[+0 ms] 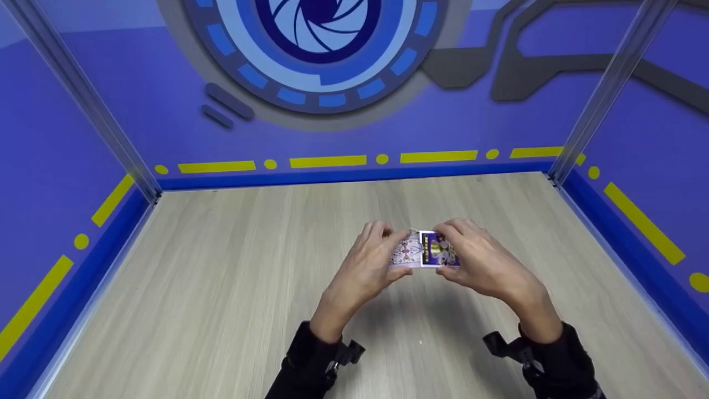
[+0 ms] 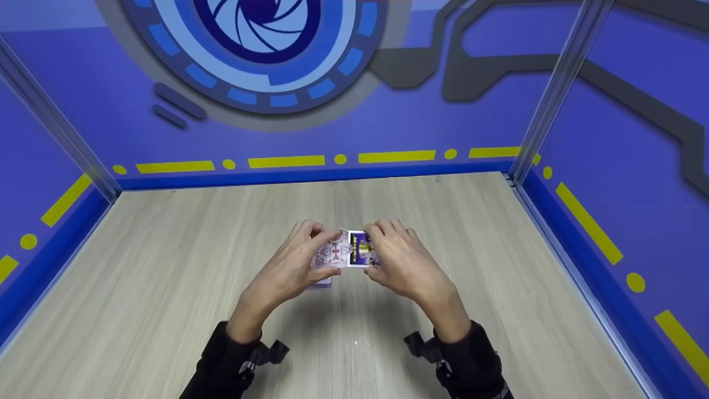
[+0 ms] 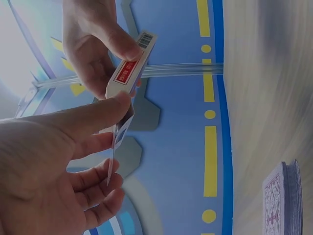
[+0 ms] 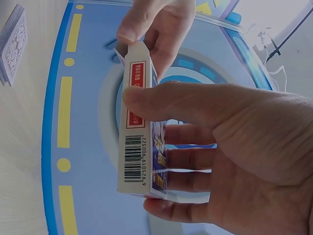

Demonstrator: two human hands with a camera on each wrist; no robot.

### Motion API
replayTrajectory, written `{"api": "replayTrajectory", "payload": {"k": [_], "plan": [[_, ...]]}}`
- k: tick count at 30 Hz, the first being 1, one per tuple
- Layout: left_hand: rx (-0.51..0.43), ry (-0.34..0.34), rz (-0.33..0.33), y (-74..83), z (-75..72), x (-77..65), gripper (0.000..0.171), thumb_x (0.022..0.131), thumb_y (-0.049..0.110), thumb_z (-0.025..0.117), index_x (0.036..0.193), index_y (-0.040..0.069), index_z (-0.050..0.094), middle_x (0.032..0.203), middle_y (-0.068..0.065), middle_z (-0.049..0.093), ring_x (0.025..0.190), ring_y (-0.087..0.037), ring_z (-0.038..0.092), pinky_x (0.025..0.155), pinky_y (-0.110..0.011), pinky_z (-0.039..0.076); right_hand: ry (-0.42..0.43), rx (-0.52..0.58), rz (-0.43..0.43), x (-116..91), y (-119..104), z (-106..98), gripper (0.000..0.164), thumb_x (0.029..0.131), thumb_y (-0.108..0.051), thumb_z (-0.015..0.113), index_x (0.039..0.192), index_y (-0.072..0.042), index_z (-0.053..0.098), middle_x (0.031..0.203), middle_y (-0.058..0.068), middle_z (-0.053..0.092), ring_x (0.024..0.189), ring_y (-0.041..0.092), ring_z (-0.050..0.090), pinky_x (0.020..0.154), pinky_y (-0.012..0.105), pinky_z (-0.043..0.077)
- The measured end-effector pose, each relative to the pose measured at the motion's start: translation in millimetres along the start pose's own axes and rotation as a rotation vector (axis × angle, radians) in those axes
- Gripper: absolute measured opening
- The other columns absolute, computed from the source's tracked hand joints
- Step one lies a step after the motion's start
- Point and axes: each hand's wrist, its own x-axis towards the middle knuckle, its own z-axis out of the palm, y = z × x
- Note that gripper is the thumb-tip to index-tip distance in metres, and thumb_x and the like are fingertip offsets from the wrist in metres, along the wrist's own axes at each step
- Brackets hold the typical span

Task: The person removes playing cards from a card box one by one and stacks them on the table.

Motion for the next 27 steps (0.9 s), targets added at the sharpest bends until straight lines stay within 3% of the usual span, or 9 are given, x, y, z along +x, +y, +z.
{"api": "replayTrajectory", "payload": {"k": [6,16,27], "plan": [[-0.030,-0.024,-0.058,-3.7,-5.9,-1.2,0.060,0.086,0.030,0.087,0.138,0.011,0.063,0.131,-0.006,0.052,0.121,-0.020,0.046,0.103,-0.034,0.042,-0.004,0.013,0.018,0.0,2.0,-1.1,0.065,0.079,-0.014,0.091,0.133,0.003,0.059,0.126,0.017,0.061,0.110,0.031,0.059,0.090,0.053,0.051],[-0.106,0.021,-0.068,-21.0,-21.7,-4.1,0.057,0.084,0.015,0.084,0.136,0.004,0.063,0.131,-0.011,0.052,0.122,-0.026,0.044,0.105,-0.038,0.040,0.010,0.063,0.050,-2.7,10.6,-6.7,0.060,0.082,-0.009,0.084,0.134,0.006,0.057,0.127,0.019,0.060,0.105,0.029,0.059,0.084,0.045,0.053],[-0.157,-0.022,-0.147,-39.1,-30.8,-9.2,0.061,0.085,0.010,0.083,0.141,0.002,0.059,0.134,-0.014,0.053,0.124,-0.028,0.048,0.110,-0.041,0.040,-0.016,0.109,0.125,-7.2,18.9,-12.7,0.062,0.087,-0.013,0.080,0.140,0.004,0.052,0.133,0.020,0.057,0.107,0.029,0.058,0.083,0.044,0.053]]}}
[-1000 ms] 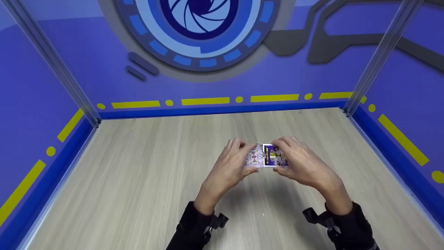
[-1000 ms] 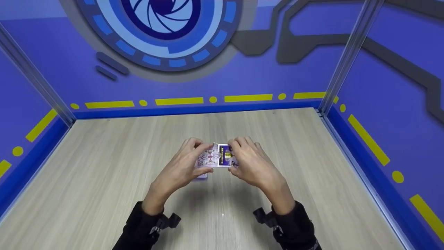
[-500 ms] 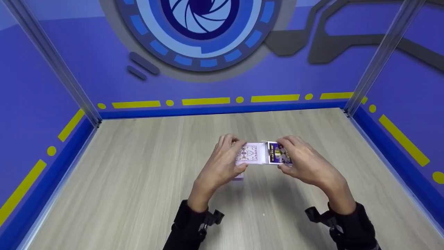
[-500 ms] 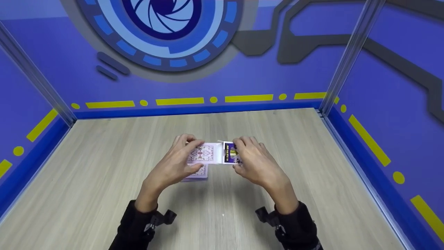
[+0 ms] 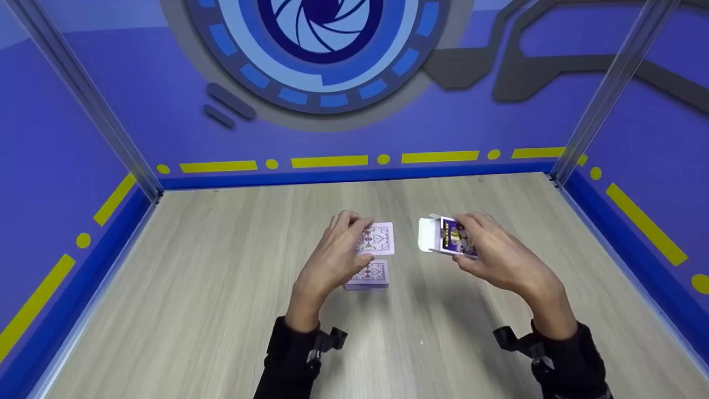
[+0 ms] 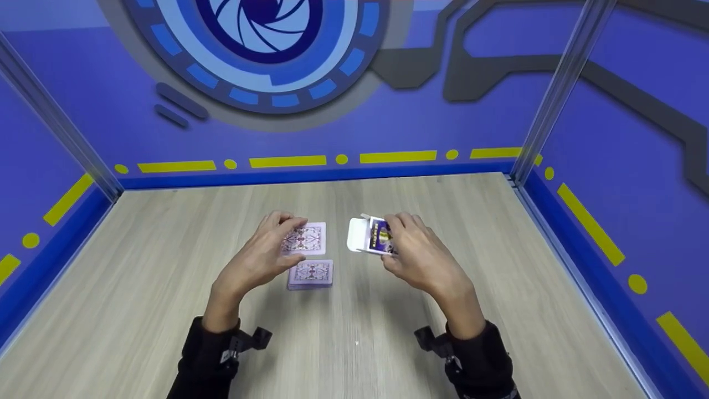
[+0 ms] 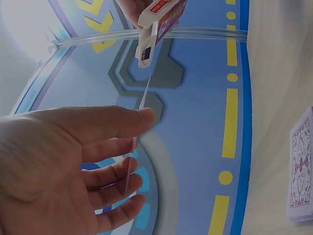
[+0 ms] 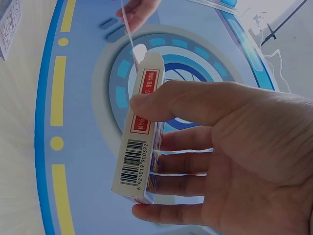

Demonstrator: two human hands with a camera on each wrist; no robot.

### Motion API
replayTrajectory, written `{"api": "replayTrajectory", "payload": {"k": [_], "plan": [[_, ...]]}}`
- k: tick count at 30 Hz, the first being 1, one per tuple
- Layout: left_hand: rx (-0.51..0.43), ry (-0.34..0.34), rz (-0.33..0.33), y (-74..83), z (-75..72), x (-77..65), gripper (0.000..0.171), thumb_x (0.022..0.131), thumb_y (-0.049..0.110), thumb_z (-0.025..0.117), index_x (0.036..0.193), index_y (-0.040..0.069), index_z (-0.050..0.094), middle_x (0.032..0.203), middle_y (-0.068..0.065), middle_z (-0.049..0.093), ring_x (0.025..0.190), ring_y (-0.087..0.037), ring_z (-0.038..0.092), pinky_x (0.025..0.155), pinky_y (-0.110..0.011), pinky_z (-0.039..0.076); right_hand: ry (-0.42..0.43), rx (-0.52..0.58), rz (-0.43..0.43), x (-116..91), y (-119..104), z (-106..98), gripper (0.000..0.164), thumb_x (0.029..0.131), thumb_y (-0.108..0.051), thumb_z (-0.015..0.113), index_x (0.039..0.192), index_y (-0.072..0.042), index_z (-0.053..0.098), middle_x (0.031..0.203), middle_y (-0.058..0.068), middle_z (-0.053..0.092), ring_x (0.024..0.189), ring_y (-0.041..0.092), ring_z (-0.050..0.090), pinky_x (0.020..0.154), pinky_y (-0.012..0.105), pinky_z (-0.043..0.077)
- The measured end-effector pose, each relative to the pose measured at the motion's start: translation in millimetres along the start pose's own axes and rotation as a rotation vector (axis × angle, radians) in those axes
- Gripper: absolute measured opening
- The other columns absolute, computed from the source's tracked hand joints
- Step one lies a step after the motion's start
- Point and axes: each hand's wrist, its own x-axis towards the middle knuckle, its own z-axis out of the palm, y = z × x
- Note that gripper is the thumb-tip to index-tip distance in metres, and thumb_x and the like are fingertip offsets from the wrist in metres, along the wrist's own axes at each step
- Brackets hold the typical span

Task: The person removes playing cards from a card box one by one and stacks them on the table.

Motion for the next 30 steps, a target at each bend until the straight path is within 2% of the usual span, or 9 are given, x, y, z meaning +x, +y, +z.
{"api": "replayTrajectory", "payload": {"k": [6,16,30], "plan": [[0.006,-0.043,-0.056,-4.9,1.5,-0.1,0.061,0.085,0.005,0.081,0.141,0.001,0.058,0.135,-0.015,0.053,0.123,-0.027,0.051,0.106,-0.040,0.045,-0.002,0.012,0.020,-0.1,1.5,-2.0,0.063,0.088,-0.014,0.080,0.142,0.003,0.051,0.132,0.019,0.058,0.106,0.029,0.057,0.085,0.046,0.052],[0.007,-0.132,-0.140,-11.2,10.2,2.1,0.060,0.086,0.004,0.076,0.143,0.001,0.058,0.138,-0.017,0.053,0.130,-0.031,0.050,0.111,-0.043,0.041,-0.002,0.033,0.024,-0.5,2.6,-3.5,0.062,0.088,-0.013,0.080,0.141,0.003,0.051,0.131,0.020,0.058,0.105,0.029,0.058,0.083,0.045,0.052],[0.023,-0.223,-0.206,-23.9,41.3,8.2,0.064,0.083,0.001,0.079,0.143,-0.001,0.057,0.134,-0.014,0.055,0.124,-0.028,0.053,0.107,-0.040,0.045,0.024,0.017,0.001,-2.6,5.1,-5.3,0.060,0.088,-0.013,0.081,0.138,0.005,0.053,0.128,0.020,0.059,0.102,0.028,0.057,0.081,0.044,0.052]]}}
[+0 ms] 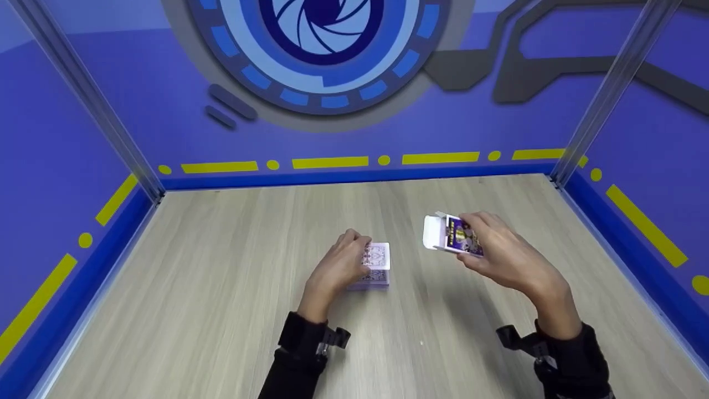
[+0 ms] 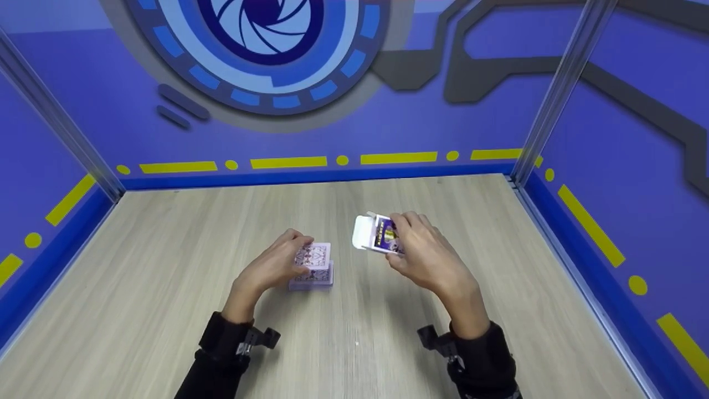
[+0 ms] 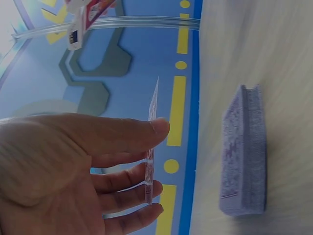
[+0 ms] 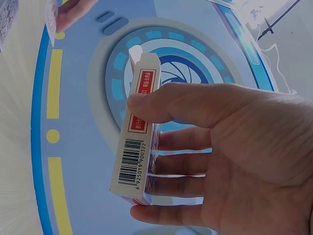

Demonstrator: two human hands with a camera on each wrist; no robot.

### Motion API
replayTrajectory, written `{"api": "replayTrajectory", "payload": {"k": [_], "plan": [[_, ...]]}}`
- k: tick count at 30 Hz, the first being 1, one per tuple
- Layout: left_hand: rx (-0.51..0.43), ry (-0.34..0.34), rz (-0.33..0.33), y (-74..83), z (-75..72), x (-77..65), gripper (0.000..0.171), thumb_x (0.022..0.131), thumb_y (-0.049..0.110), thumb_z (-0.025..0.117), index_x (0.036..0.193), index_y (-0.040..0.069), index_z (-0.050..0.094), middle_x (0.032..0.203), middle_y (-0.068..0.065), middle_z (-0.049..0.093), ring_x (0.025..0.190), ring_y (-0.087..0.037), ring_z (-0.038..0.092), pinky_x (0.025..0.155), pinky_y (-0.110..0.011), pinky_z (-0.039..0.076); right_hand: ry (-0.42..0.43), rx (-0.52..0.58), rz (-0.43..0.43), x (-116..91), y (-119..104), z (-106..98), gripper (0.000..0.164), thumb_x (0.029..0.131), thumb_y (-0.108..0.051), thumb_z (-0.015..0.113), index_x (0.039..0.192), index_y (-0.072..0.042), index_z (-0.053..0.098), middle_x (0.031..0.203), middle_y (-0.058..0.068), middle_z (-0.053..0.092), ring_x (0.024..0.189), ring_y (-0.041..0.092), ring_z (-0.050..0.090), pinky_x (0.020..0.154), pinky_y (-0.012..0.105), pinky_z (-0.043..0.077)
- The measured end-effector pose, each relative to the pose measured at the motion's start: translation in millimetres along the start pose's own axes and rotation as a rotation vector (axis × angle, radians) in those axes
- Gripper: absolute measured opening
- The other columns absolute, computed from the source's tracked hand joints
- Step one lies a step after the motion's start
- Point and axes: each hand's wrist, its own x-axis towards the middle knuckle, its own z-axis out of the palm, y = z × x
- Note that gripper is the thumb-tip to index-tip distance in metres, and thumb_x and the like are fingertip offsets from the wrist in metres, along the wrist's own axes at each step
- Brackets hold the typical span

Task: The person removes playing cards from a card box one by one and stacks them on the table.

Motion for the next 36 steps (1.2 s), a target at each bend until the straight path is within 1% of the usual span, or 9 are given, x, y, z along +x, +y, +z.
{"api": "replayTrajectory", "payload": {"k": [6,10,15,17,22,26,29,36], "plan": [[0.029,-0.027,-0.028,-5.4,9.9,2.6,0.061,0.082,-0.002,0.079,0.139,-0.001,0.061,0.131,-0.014,0.056,0.122,-0.028,0.054,0.105,-0.041,0.046,-0.012,0.009,0.018,-0.3,-0.4,-0.3,0.060,0.088,-0.014,0.081,0.139,0.004,0.053,0.126,0.019,0.059,0.102,0.027,0.057,0.081,0.044,0.052],[0.027,-0.040,-0.040,-7.8,14.0,5.0,0.058,0.080,-0.003,0.078,0.136,-0.001,0.063,0.128,-0.014,0.057,0.119,-0.030,0.054,0.104,-0.043,0.046,-0.016,0.015,0.021,-0.1,-0.5,-1.3,0.061,0.089,-0.015,0.081,0.139,0.004,0.053,0.127,0.019,0.060,0.102,0.028,0.058,0.082,0.045,0.052],[0.008,-0.070,-0.074,-9.8,20.0,7.2,0.058,0.077,-0.003,0.077,0.134,-0.001,0.064,0.126,-0.015,0.056,0.117,-0.031,0.052,0.102,-0.046,0.045,-0.019,0.012,0.019,-0.8,-0.9,-1.5,0.061,0.088,-0.014,0.081,0.139,0.005,0.053,0.127,0.020,0.060,0.103,0.028,0.059,0.082,0.045,0.053],[0.002,-0.075,-0.077,-9.8,22.1,7.2,0.059,0.077,-0.002,0.078,0.134,-0.001,0.064,0.127,-0.014,0.056,0.117,-0.031,0.052,0.102,-0.046,0.045,-0.020,0.012,0.019,-0.8,-0.9,-1.1,0.061,0.088,-0.014,0.081,0.139,0.005,0.054,0.128,0.020,0.060,0.103,0.028,0.059,0.082,0.045,0.053],[0.008,-0.074,-0.061,-10.2,26.7,7.5,0.059,0.077,0.000,0.079,0.134,-0.002,0.064,0.126,-0.015,0.056,0.117,-0.032,0.052,0.103,-0.046,0.045,-0.019,0.010,0.012,-0.3,-0.6,-0.3,0.059,0.087,-0.014,0.082,0.137,0.004,0.055,0.124,0.018,0.061,0.100,0.027,0.059,0.081,0.044,0.053],[0.014,-0.090,-0.074,-11.3,29.5,7.4,0.060,0.077,0.000,0.080,0.135,-0.001,0.064,0.128,-0.016,0.057,0.118,-0.032,0.053,0.103,-0.047,0.045,-0.018,0.009,0.009,-0.1,-0.5,-0.2,0.057,0.088,-0.014,0.082,0.135,0.004,0.056,0.122,0.017,0.062,0.099,0.026,0.059,0.080,0.043,0.053],[0.008,-0.101,-0.086,-12.7,31.3,7.6,0.060,0.077,0.000,0.080,0.135,0.000,0.064,0.126,-0.016,0.057,0.116,-0.032,0.054,0.102,-0.048,0.045,-0.019,0.009,0.010,-0.3,-0.6,-0.2,0.057,0.088,-0.014,0.081,0.135,0.004,0.056,0.123,0.018,0.061,0.100,0.027,0.059,0.081,0.044,0.053],[0.010,-0.114,-0.079,-15.8,34.4,8.9,0.056,0.074,0.000,0.080,0.128,-0.002,0.067,0.113,-0.014,0.060,0.108,-0.031,0.055,0.097,-0.048,0.047,-0.022,0.008,0.011,0.3,-1.4,-0.4,0.058,0.088,-0.015,0.082,0.136,0.004,0.056,0.126,0.019,0.061,0.101,0.028,0.059,0.081,0.044,0.053]]}}
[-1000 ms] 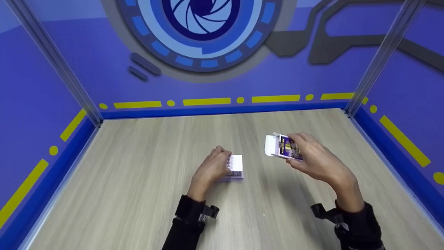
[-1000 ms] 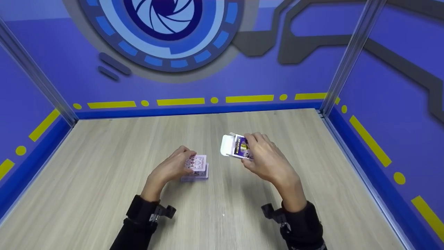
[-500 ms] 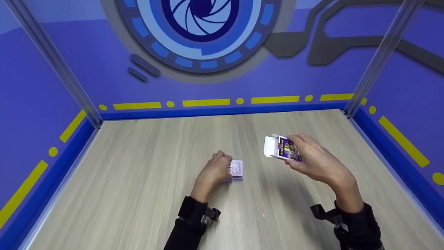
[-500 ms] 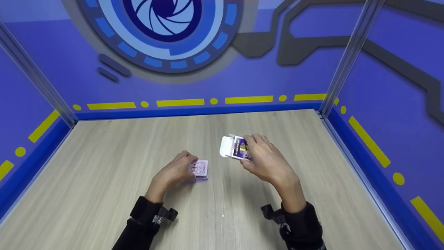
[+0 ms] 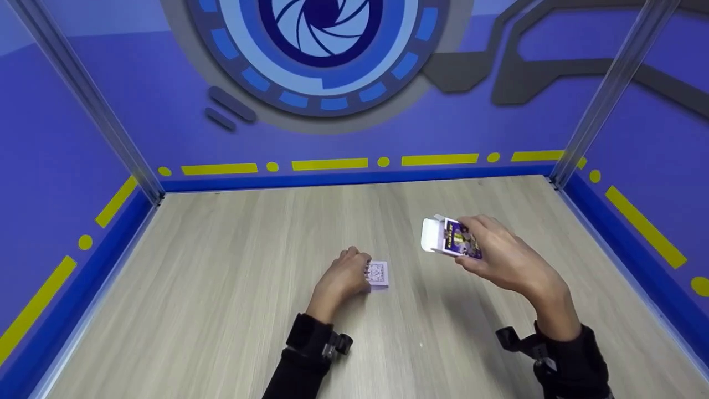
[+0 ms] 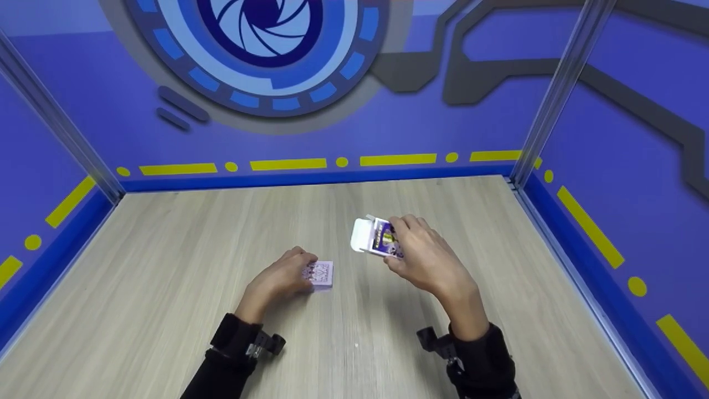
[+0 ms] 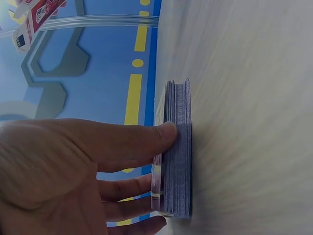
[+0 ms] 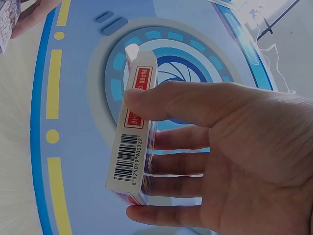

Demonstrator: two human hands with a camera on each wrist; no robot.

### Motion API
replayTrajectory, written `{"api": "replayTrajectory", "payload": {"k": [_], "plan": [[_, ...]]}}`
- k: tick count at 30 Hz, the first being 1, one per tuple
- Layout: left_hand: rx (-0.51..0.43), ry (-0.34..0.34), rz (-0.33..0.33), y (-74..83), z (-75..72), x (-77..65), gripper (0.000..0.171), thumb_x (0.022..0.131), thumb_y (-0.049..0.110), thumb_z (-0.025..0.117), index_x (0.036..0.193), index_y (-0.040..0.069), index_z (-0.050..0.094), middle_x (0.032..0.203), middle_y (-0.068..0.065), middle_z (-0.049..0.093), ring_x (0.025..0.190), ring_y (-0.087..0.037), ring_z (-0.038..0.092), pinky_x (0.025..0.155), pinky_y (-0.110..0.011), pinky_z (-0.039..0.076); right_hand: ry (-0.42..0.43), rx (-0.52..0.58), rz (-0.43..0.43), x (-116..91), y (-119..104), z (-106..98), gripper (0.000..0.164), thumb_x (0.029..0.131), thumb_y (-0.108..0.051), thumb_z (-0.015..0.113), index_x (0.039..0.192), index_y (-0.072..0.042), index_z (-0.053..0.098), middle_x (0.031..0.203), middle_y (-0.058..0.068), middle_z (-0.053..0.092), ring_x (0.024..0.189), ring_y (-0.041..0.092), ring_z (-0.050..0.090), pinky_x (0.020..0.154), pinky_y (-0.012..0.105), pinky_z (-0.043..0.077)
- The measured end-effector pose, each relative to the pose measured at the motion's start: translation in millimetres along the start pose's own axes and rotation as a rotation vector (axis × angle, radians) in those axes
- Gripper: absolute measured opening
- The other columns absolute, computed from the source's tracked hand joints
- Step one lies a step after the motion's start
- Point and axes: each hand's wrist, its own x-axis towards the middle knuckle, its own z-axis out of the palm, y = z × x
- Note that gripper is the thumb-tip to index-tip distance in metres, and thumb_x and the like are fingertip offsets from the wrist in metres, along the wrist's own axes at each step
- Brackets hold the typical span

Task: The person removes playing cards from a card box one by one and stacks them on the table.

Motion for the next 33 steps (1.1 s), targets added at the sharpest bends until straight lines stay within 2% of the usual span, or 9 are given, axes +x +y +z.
{"api": "replayTrajectory", "payload": {"k": [11,17,22,24,26,29,33], "plan": [[0.024,-0.007,-0.004,-2.8,2.3,2.4,0.052,0.075,0.002,0.081,0.125,-0.003,0.068,0.108,-0.012,0.061,0.105,-0.030,0.055,0.096,-0.047,0.047,0.000,-0.003,0.005,0.2,-0.1,-0.1,0.059,0.088,-0.016,0.082,0.137,0.004,0.056,0.127,0.020,0.061,0.104,0.028,0.059,0.083,0.046,0.053],[-0.001,-0.029,-0.014,-2.5,0.5,2.2,0.065,0.076,0.009,0.086,0.136,-0.002,0.062,0.118,-0.014,0.061,0.114,-0.030,0.055,0.102,-0.047,0.045,0.007,-0.004,-0.008,-0.5,0.2,-0.3,0.057,0.087,-0.014,0.082,0.135,0.004,0.056,0.124,0.019,0.062,0.101,0.027,0.059,0.081,0.045,0.053],[-0.047,-0.034,-0.052,-1.9,-6.1,-0.8,0.073,0.083,0.022,0.085,0.146,0.000,0.053,0.128,-0.016,0.056,0.117,-0.030,0.053,0.106,-0.048,0.044,0.030,-0.007,-0.026,-0.7,-0.3,-1.0,0.059,0.086,-0.012,0.083,0.136,0.005,0.056,0.124,0.019,0.061,0.102,0.028,0.058,0.081,0.045,0.052],[-0.052,0.002,-0.058,-1.3,-10.1,-1.5,0.070,0.088,0.025,0.082,0.146,0.000,0.052,0.130,-0.017,0.056,0.120,-0.031,0.053,0.108,-0.048,0.043,0.037,-0.010,-0.025,-0.4,-0.6,-1.3,0.060,0.086,-0.011,0.083,0.137,0.006,0.055,0.126,0.020,0.060,0.104,0.029,0.058,0.082,0.046,0.052],[-0.053,0.073,-0.050,0.6,-14.8,-2.2,0.064,0.092,0.025,0.079,0.145,0.000,0.054,0.133,-0.018,0.057,0.125,-0.032,0.053,0.108,-0.048,0.043,0.044,-0.011,-0.022,0.2,-0.3,-1.3,0.061,0.086,-0.011,0.084,0.137,0.006,0.055,0.128,0.021,0.060,0.105,0.030,0.058,0.083,0.046,0.052],[-0.059,0.221,-0.010,7.3,-22.6,-3.7,0.052,0.095,0.022,0.076,0.140,0.002,0.060,0.132,-0.017,0.061,0.124,-0.032,0.057,0.104,-0.047,0.047,0.054,-0.017,-0.023,0.5,0.3,-1.1,0.062,0.085,-0.011,0.084,0.136,0.006,0.055,0.128,0.021,0.060,0.105,0.030,0.057,0.083,0.046,0.051],[-0.114,0.436,0.047,25.9,-32.3,-9.3,0.033,0.096,0.020,0.075,0.125,0.008,0.070,0.118,-0.008,0.069,0.112,-0.024,0.065,0.091,-0.041,0.054,0.082,-0.027,-0.030,0.4,1.2,-0.4,0.062,0.084,-0.011,0.085,0.136,0.005,0.056,0.127,0.020,0.059,0.106,0.031,0.057,0.084,0.046,0.051]]}}
